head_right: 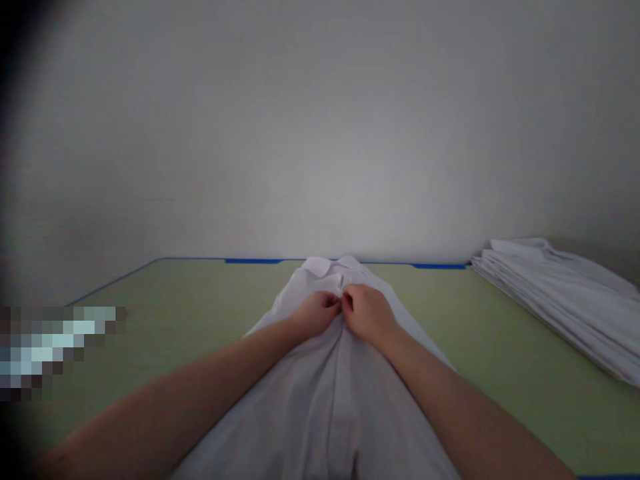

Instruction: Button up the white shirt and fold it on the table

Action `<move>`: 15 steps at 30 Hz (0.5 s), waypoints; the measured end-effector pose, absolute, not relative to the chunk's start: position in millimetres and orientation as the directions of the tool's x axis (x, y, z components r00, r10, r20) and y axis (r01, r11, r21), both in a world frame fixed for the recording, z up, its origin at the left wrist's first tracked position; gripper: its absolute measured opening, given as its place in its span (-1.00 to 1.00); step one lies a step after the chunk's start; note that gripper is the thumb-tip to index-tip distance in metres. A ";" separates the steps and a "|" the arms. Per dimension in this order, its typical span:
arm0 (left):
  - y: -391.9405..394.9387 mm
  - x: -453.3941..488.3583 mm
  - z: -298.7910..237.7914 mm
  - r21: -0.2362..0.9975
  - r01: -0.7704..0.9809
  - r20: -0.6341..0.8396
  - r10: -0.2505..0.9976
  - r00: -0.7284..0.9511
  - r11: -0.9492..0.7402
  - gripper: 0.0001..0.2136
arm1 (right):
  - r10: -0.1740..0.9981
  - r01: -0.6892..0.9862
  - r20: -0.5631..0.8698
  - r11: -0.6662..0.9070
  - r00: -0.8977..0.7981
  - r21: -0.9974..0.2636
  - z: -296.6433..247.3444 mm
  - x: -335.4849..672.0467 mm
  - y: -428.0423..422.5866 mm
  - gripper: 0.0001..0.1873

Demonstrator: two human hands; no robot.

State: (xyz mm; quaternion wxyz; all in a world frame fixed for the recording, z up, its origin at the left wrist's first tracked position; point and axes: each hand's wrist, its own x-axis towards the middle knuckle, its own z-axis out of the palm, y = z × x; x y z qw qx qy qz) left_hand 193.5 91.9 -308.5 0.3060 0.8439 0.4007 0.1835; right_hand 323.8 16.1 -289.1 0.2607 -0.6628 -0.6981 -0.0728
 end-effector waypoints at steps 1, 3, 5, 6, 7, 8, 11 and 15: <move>92.4 192.3 -308.6 0.661 0.565 0.070 0.790 0.609 -0.494 -0.74 | 0.890 0.961 0.456 0.112 0.017 -0.253 -290.4 324.5 16.9 -0.82; 93.6 190.2 -309.3 0.653 0.555 0.090 0.780 0.619 -0.516 -0.69 | 0.896 0.951 0.443 0.115 0.024 -0.286 -292.4 327.0 18.5 -0.82; 94.9 188.5 -310.6 0.677 0.535 0.085 0.775 0.627 -0.506 -0.67 | 0.907 0.937 0.421 0.130 0.021 -0.326 -293.2 329.5 19.5 -0.84; 95.3 187.9 -311.3 0.687 0.528 0.080 0.775 0.627 -0.499 -0.68 | 0.912 0.928 0.410 0.140 0.014 -0.345 -293.2 330.4 19.6 -0.85; 95.7 187.5 -311.9 0.694 0.527 0.076 0.777 0.624 -0.491 -0.69 | 0.916 0.920 0.400 0.153 0.005 -0.361 -292.9 331.0 19.5 -0.85; 95.8 187.1 -312.3 0.698 0.528 0.074 0.782 0.619 -0.484 -0.70 | 0.919 0.913 0.394 0.167 -0.008 -0.373 -292.5 331.4 19.3 -0.85; 95.9 186.6 -312.6 0.704 0.526 0.075 0.787 0.612 -0.477 -0.74 | 0.919 0.906 0.391 0.199 -0.040 -0.374 -290.9 331.8 17.7 -0.83; 96.1 186.3 -311.8 0.706 0.503 0.092 0.768 0.634 -0.500 -0.72 | 0.916 0.930 0.400 0.168 -0.026 -0.326 -289.2 331.3 15.3 -0.82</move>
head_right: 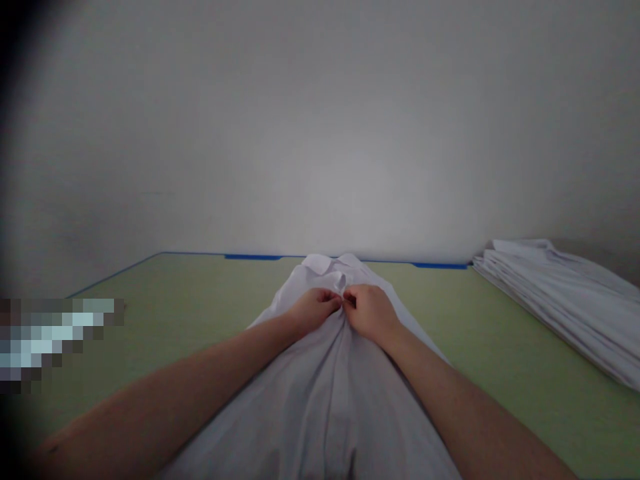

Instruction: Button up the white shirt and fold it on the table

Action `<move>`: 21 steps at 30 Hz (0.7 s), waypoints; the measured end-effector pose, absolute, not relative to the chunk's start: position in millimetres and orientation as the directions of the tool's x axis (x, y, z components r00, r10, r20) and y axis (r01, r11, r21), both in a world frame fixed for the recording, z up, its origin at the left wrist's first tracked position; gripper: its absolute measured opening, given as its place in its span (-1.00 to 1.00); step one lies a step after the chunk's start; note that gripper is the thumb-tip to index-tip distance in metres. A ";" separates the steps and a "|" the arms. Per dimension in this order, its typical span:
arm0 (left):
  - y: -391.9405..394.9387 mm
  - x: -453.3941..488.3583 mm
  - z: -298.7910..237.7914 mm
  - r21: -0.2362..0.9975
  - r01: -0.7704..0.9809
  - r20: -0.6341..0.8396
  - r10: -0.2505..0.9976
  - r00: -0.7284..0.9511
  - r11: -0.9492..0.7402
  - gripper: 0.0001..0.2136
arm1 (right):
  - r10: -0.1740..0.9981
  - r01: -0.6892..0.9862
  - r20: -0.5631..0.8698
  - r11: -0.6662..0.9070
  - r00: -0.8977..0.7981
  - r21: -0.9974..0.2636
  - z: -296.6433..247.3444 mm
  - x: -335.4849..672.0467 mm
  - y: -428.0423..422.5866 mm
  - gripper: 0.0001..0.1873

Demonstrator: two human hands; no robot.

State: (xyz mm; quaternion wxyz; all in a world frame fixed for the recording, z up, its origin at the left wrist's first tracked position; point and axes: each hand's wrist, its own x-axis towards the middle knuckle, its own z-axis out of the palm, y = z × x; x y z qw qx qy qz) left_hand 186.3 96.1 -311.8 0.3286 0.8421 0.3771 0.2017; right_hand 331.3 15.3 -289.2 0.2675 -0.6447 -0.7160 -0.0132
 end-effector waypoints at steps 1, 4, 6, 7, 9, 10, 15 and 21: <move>96.1 186.3 -311.5 0.705 0.499 0.095 0.764 0.638 -0.504 -0.72 | 0.914 0.937 0.404 0.160 -0.023 -0.310 -288.9 331.1 14.7 -0.82; 95.5 186.4 -311.2 0.717 0.491 0.100 0.771 0.629 -0.494 -0.72 | 0.908 0.949 0.417 0.159 -0.033 -0.271 -288.0 330.6 13.6 -0.82; 94.8 186.7 -311.3 0.723 0.488 0.105 0.776 0.622 -0.489 -0.73 | 0.906 0.949 0.422 0.170 -0.043 -0.267 -287.0 330.8 13.0 -0.80; 94.7 186.8 -311.4 0.723 0.484 0.111 0.775 0.622 -0.492 -0.73 | 0.905 0.946 0.422 0.178 -0.049 -0.272 -286.4 331.1 12.6 -0.79; 94.8 187.0 -311.8 0.726 0.474 0.124 0.773 0.622 -0.498 -0.73 | 0.911 0.930 0.408 0.200 -0.061 -0.307 -284.8 332.3 11.8 -0.80; 95.1 186.9 -312.0 0.727 0.476 0.127 0.778 0.615 -0.495 -0.72 | 0.917 0.919 0.393 0.213 -0.070 -0.333 -283.9 333.3 11.3 -0.83; 95.2 185.5 -310.8 0.743 0.478 0.107 0.788 0.606 -0.469 -0.70 | 0.937 0.842 0.324 0.278 -0.132 -0.462 -281.6 340.7 10.8 -0.77; 91.6 184.5 -305.6 0.777 0.423 0.109 0.761 0.639 -0.466 -0.75 | 0.927 0.868 0.365 0.248 -0.084 -0.430 -284.3 343.5 12.2 -0.84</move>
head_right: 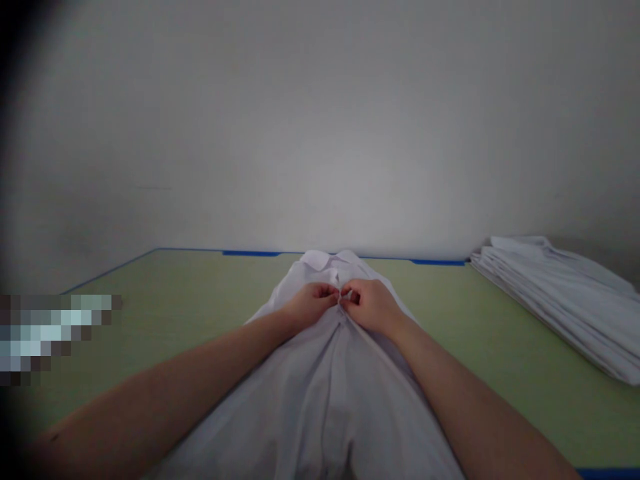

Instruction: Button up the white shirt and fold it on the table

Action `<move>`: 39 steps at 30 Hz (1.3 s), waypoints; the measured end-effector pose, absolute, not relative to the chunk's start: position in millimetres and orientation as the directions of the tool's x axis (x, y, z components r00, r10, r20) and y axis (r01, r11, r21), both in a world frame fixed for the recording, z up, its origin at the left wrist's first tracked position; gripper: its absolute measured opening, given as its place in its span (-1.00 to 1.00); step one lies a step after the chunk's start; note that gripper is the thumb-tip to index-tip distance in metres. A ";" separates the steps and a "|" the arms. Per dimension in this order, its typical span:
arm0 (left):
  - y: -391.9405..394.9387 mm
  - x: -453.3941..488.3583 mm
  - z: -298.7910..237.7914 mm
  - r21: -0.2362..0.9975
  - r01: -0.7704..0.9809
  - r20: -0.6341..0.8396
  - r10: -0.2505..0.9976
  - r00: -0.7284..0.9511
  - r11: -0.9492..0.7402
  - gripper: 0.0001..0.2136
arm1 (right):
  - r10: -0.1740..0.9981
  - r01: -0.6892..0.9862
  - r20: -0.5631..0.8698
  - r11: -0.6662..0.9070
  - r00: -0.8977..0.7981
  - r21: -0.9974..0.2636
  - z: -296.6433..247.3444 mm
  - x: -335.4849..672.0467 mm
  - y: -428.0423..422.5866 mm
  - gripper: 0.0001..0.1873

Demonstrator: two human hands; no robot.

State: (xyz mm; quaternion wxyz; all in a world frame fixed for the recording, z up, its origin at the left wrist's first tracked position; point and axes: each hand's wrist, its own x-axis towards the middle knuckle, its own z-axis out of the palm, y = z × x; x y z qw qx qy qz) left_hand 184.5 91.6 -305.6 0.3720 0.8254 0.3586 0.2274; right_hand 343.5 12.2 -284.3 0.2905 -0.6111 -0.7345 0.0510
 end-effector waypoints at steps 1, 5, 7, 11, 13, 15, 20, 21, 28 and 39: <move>92.0 184.3 -305.4 0.783 0.425 0.101 0.766 0.634 -0.454 -0.76 | 0.922 0.869 0.378 0.255 -0.087 -0.423 -284.7 343.0 12.1 -0.84; 96.1 183.3 -309.2 0.859 0.350 0.085 0.777 0.623 -0.374 -0.77 | 0.902 0.868 0.419 0.291 -0.108 -0.403 -285.7 341.8 12.3 -0.86; 97.6 183.1 -312.2 0.905 0.264 0.102 0.773 0.626 -0.333 -0.74 | 0.896 0.867 0.432 0.295 -0.105 -0.402 -286.6 341.8 13.2 -0.87; 97.8 183.3 -314.1 0.908 0.247 0.133 0.794 0.594 -0.337 -0.71 | 0.883 0.823 0.462 0.321 -0.082 -0.468 -292.4 341.3 16.6 -0.85; 97.6 183.5 -312.8 0.883 0.309 0.127 0.813 0.569 -0.354 -0.72 | 0.887 0.787 0.461 0.309 -0.035 -0.535 -296.5 340.7 19.1 -0.84; 97.6 183.9 -311.2 0.859 0.360 0.114 0.821 0.560 -0.365 -0.73 | 0.899 0.750 0.437 0.281 0.012 -0.599 -300.0 340.8 21.9 -0.84; 96.7 185.4 -310.7 0.841 0.370 0.139 0.820 0.556 -0.394 -0.71 | 0.910 0.688 0.411 0.264 0.055 -0.676 -304.5 344.8 28.0 -0.81; 96.2 185.8 -311.0 0.844 0.356 0.155 0.818 0.554 -0.401 -0.70 | 0.907 0.678 0.417 0.270 0.059 -0.683 -305.1 345.8 28.8 -0.81; 95.5 188.8 -315.1 0.846 0.305 0.227 0.814 0.535 -0.436 -0.73 | 0.905 0.669 0.418 0.258 0.086 -0.697 -304.5 348.1 27.0 -0.79; 91.7 191.0 -314.5 0.861 0.229 0.264 0.784 0.561 -0.454 -0.77 | 0.947 0.631 0.301 0.167 0.111 -0.758 -294.5 346.7 23.7 -0.76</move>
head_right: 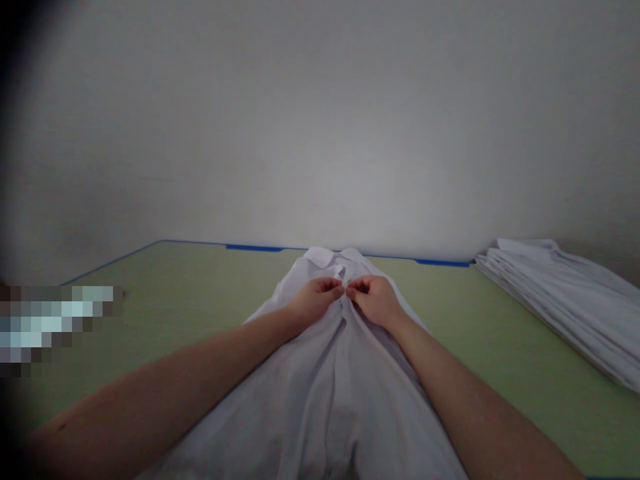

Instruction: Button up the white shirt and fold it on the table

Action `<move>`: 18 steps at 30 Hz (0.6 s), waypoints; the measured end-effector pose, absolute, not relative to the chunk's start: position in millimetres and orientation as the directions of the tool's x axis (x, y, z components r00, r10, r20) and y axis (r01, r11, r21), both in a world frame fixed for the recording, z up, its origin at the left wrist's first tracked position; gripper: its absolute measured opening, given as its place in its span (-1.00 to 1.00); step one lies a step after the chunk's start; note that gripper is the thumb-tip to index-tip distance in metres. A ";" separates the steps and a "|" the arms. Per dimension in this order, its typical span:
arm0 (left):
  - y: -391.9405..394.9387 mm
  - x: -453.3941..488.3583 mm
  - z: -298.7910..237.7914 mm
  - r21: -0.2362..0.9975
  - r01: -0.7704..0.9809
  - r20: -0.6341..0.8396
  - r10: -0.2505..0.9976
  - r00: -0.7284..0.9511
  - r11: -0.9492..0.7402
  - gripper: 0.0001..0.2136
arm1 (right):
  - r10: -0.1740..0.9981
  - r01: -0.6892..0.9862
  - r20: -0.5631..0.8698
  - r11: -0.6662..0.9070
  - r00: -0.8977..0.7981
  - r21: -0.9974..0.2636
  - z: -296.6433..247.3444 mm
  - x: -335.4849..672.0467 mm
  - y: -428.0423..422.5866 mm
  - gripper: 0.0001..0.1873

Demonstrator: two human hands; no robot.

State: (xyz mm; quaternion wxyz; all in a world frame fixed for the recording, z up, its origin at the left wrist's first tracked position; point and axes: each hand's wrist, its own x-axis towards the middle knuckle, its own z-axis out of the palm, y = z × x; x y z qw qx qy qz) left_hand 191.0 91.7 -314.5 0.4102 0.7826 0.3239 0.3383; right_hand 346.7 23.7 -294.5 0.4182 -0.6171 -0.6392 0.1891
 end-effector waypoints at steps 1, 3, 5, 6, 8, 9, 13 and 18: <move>91.1 190.8 -313.6 0.864 0.223 0.261 0.781 0.568 -0.451 -0.77 | 0.955 0.595 0.277 0.162 0.107 -0.787 -294.1 347.2 23.4 -0.76; 90.1 190.3 -311.8 0.871 0.208 0.256 0.773 0.580 -0.444 -0.77 | 0.973 0.501 0.214 0.141 0.090 -0.854 -292.9 348.0 22.1 -0.75; 89.2 190.0 -310.2 0.877 0.195 0.256 0.771 0.583 -0.440 -0.76 | 0.985 0.413 0.157 0.116 0.066 -0.903 -291.7 349.0 20.5 -0.73; 88.9 189.9 -309.6 0.878 0.192 0.258 0.772 0.581 -0.438 -0.76 | 0.988 0.389 0.145 0.113 0.053 -0.914 -291.4 349.6 20.1 -0.72; 88.5 189.7 -309.2 0.879 0.191 0.259 0.774 0.578 -0.437 -0.76 | 0.986 0.400 0.161 0.131 0.041 -0.907 -291.7 350.8 20.1 -0.72; 88.5 189.8 -309.3 0.878 0.192 0.260 0.774 0.577 -0.438 -0.76 | 0.982 0.431 0.185 0.149 0.043 -0.890 -292.5 351.4 20.8 -0.73; 90.2 190.5 -312.5 0.876 0.188 0.276 0.781 0.560 -0.445 -0.76 | 0.948 0.564 0.312 0.224 0.064 -0.795 -299.1 352.9 25.4 -0.79; 93.3 192.0 -319.4 0.851 0.228 0.296 0.789 0.538 -0.474 -0.77 | 0.904 0.690 0.427 0.292 0.027 -0.663 -305.5 351.6 27.2 -0.85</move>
